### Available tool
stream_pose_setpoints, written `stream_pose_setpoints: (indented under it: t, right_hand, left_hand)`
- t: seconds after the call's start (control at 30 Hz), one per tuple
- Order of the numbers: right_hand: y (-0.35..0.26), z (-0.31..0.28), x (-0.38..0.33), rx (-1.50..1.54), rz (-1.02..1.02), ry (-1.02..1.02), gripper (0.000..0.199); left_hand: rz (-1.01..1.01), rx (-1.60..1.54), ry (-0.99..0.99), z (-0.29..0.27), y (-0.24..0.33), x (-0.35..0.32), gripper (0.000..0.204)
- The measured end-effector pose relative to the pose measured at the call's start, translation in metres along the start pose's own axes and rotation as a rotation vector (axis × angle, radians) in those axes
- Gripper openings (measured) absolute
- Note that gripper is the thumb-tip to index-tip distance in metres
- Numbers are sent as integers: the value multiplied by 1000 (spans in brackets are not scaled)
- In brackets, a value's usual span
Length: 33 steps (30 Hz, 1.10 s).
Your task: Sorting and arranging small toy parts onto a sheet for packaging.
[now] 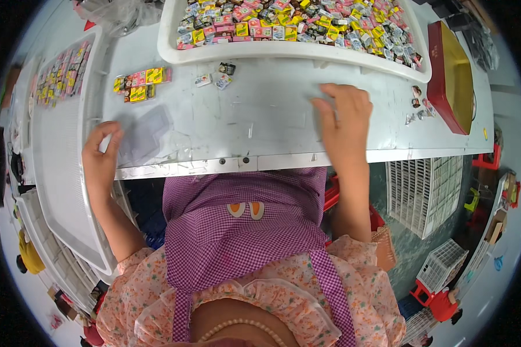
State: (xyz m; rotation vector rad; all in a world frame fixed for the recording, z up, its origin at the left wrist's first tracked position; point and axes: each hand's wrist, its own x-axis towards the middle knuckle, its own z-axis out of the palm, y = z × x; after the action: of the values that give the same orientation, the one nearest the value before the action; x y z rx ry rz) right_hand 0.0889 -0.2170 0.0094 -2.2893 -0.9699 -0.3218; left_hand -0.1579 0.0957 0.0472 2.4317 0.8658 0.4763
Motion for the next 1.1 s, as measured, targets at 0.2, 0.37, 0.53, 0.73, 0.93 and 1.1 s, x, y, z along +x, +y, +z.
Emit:
stream_pose_setpoints:
  t: [0.2,0.37,0.53,0.73,0.93,1.1]
  right_hand:
    - [24,-15,-6,-128,6,-123,29]
    - [23,-12,-8,-120,28,-127,27]
    - [-15,-12,-11,250,158,-143,22]
    - [-32,6,-16,211,61,-173,18]
    - [-31,4,-18,85,29,-196,22]
    - [-22,-5,-21,150,38,-207,29]
  left_hand:
    - [341,-125,-193,52,74,16,31]
    - [508,73,-196,107,99,37,39]
    - [633,205,-92,132,93,52,36]
    - [538,171,-154,126,105,51,36]
    - [386,100,-264,122,107,50,28]
    - [417,-13,-235,124,103,51,24]
